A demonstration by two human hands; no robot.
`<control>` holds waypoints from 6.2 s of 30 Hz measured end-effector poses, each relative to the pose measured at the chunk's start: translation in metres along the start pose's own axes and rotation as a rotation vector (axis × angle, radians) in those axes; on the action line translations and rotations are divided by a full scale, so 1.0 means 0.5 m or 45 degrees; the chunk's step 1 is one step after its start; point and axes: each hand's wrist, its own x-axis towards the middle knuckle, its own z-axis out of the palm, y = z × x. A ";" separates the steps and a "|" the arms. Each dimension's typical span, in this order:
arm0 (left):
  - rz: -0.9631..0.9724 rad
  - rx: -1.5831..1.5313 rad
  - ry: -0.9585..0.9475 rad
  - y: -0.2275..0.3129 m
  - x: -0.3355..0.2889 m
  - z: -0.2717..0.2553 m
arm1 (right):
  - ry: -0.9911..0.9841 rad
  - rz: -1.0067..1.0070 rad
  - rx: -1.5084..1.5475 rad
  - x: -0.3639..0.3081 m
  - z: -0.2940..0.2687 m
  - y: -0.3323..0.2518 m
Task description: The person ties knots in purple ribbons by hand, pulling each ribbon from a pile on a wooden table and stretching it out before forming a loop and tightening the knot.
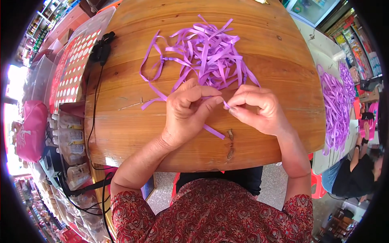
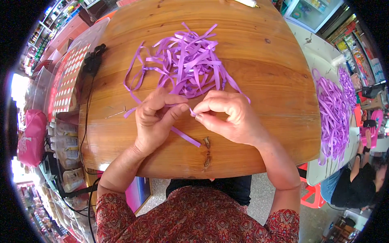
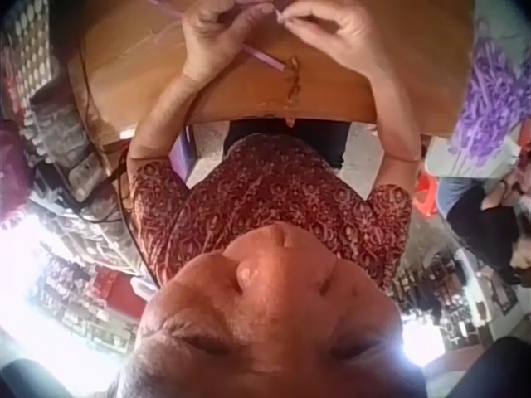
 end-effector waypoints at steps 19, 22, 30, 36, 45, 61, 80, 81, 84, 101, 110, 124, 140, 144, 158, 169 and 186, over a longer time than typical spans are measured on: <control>-0.201 -0.563 -0.005 0.014 -0.020 0.028 | 0.246 0.108 0.420 -0.005 0.034 0.023; -0.316 -0.502 -0.004 0.014 -0.021 0.030 | 0.337 0.146 0.499 -0.008 0.033 0.027; -0.159 -0.448 0.007 0.002 -0.016 0.030 | 0.374 0.357 1.421 -0.013 0.043 0.019; -0.061 -0.432 -0.014 0.003 -0.017 0.034 | 0.230 0.024 0.299 -0.007 0.036 0.014; -0.228 -0.414 0.060 0.009 -0.024 0.041 | 0.382 -0.151 -0.333 -0.003 0.056 0.003; -0.347 -0.562 -0.078 0.008 -0.024 0.030 | 0.158 -0.184 -0.441 -0.006 0.036 -0.004; -0.883 -0.737 -0.357 0.007 -0.002 0.006 | 0.188 -0.567 -0.624 0.001 0.000 0.029; -0.884 -0.736 -0.356 0.008 -0.003 0.006 | 0.204 -0.505 -0.603 0.002 0.004 0.032; -0.734 -0.597 -0.329 0.012 -0.005 0.007 | 0.216 -0.411 -0.569 0.004 0.010 0.032; -0.518 -0.821 -0.176 0.024 -0.017 0.017 | 0.168 0.165 0.450 -0.008 0.017 0.012; -0.577 -1.184 -0.333 0.017 -0.008 0.004 | 0.104 0.618 1.269 -0.017 0.023 0.014; -0.688 -1.242 -0.208 0.012 -0.013 0.010 | 0.381 -0.310 -0.216 -0.004 0.026 0.007; -0.742 -1.309 -0.181 0.008 -0.017 0.009 | 0.352 -0.399 -0.290 -0.003 0.030 0.003; -0.789 -1.323 -0.221 0.012 -0.014 0.006 | 0.369 -0.356 -0.252 -0.002 0.033 -0.002; -0.526 -1.069 -0.314 0.013 -0.011 0.009 | 0.263 -0.158 0.144 -0.006 0.022 -0.004; -0.497 -0.858 -0.238 0.032 -0.018 0.010 | 0.250 0.108 0.539 -0.015 0.029 -0.001; -0.562 -0.713 -0.119 0.054 -0.029 0.007 | 0.273 0.151 0.551 -0.014 0.023 -0.005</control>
